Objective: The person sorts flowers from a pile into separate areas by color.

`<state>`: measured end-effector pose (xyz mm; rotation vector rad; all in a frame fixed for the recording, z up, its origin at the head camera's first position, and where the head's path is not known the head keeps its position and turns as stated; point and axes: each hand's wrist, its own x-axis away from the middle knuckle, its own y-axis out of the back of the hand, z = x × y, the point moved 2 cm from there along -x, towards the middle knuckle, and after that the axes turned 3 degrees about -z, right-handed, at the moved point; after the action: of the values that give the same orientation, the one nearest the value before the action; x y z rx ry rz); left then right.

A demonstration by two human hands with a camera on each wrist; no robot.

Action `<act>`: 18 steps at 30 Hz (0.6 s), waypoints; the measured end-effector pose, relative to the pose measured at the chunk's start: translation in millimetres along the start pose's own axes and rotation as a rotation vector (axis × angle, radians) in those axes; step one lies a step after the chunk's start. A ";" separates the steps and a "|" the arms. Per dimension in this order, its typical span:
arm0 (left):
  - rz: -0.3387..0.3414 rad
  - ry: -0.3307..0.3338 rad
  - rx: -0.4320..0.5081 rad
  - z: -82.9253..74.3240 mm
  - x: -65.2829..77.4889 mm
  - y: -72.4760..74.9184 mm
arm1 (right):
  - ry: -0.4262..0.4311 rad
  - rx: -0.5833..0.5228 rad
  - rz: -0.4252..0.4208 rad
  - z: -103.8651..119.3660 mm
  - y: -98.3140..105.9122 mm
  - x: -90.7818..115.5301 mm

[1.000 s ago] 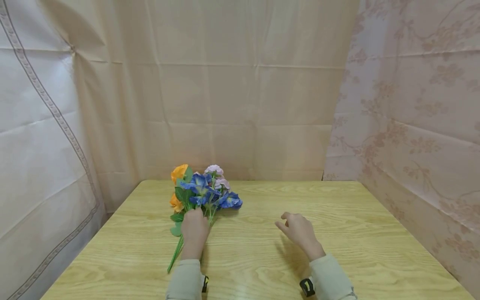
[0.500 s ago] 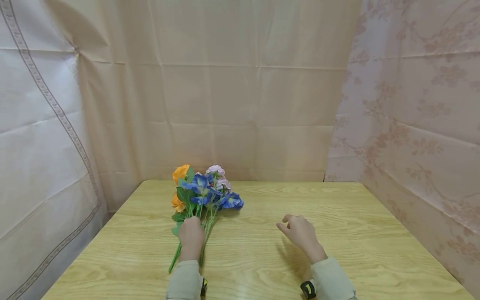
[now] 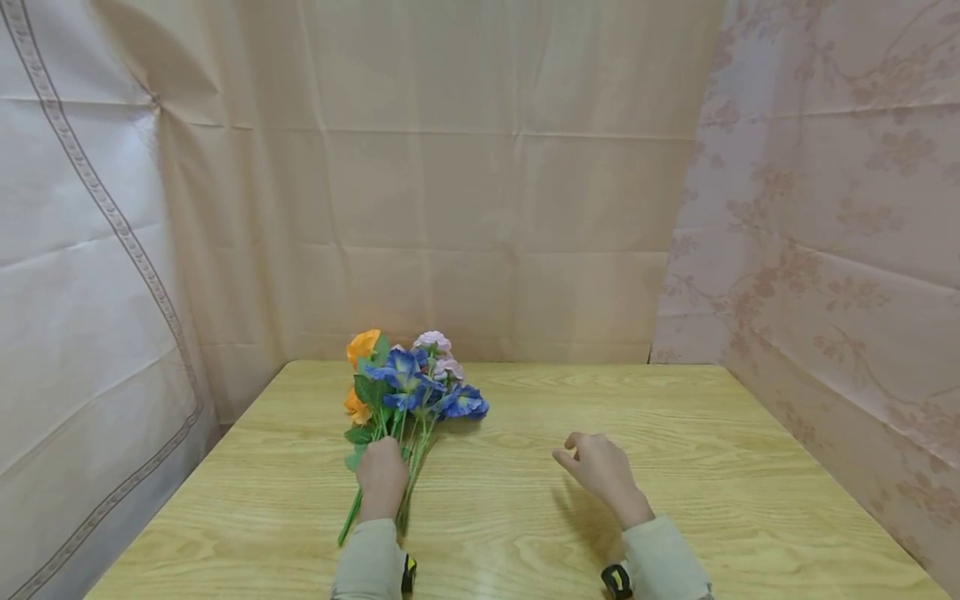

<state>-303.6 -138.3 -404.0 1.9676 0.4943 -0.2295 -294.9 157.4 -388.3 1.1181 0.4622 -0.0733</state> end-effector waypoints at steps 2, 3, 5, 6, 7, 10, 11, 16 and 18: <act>-0.001 0.002 0.001 0.3 0.4 -0.1 | -0.003 -0.001 0.004 -0.1 -0.3 0.4; -0.001 0.002 0.001 0.3 0.7 0.0 | -0.005 -0.001 0.008 -0.2 -0.4 0.7; -0.008 0.003 0.007 0.1 1.5 0.7 | -0.008 -0.003 0.016 -0.2 -0.7 1.3; -0.011 0.004 0.011 0.0 1.9 1.0 | -0.009 -0.004 0.019 -0.3 -0.8 1.5; -0.018 0.005 0.019 -0.5 2.3 1.9 | -0.009 -0.005 0.020 -0.3 -1.0 1.6; -0.036 0.013 0.044 -2.7 3.3 6.3 | -0.008 -0.009 0.020 0.3 -1.1 1.7; -0.041 0.019 0.056 -4.0 3.5 8.8 | -0.007 -0.007 0.018 0.3 -1.4 1.7; -0.097 0.027 0.065 -9.8 1.3 23.5 | -0.003 -0.001 0.016 0.4 -1.8 2.2; -0.114 0.032 0.076 -11.2 -0.1 28.7 | -0.006 -0.005 0.026 0.0 -2.1 3.1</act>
<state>-291.7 -138.9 -375.5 2.0214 0.6277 -0.2933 -292.7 157.0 -391.3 1.1182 0.4416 -0.0525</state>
